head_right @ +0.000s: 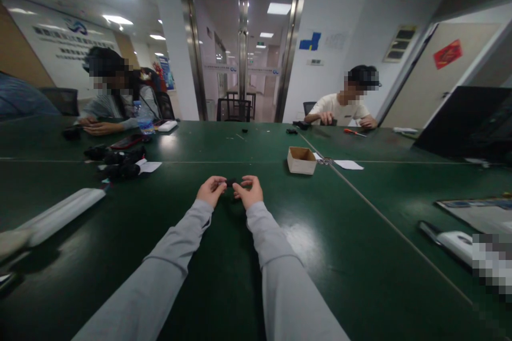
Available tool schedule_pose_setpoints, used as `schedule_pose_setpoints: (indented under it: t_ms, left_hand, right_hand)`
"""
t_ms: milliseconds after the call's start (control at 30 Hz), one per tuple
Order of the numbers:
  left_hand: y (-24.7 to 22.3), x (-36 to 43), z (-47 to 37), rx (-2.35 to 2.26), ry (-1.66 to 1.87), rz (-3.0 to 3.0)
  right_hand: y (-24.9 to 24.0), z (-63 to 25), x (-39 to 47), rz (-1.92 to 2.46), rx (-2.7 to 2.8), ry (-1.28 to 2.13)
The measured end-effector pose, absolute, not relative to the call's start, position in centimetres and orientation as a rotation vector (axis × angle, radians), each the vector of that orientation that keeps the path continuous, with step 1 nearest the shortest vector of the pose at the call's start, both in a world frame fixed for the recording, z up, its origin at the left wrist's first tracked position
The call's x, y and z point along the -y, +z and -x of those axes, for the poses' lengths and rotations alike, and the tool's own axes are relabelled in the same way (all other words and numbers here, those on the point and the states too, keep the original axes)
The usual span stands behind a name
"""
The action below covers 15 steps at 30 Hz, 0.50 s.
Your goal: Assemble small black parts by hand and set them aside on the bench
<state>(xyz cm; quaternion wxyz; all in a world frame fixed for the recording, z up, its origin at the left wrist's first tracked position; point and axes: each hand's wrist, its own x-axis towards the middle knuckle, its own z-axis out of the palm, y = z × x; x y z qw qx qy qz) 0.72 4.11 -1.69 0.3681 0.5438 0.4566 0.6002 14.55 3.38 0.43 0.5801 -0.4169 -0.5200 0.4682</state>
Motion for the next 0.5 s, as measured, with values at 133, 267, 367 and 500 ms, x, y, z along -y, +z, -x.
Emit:
schedule_pose_setpoints:
  t_ms: [133, 267, 367, 500]
  left_hand:
    - [-1.4, -4.2, -0.8, -1.141, 1.596, -1.410]
    - [-1.1, -4.0, -0.9, -1.082, 1.508, -1.420]
    - [-0.8, -3.8, -0.8, -1.047, 1.437, -1.363]
    - [-0.6, -3.8, -0.9, -1.088, 1.511, -1.284]
  right_hand:
    - [0.8, -13.5, -4.0, 0.957, 1.098, 1.332]
    - [0.5, -13.2, -4.5, 0.935, 1.004, 1.403]
    - [0.2, -13.4, -4.7, 0.914, 0.956, 1.430]
    - [0.0, -13.5, -4.8, 0.913, 0.958, 1.436]
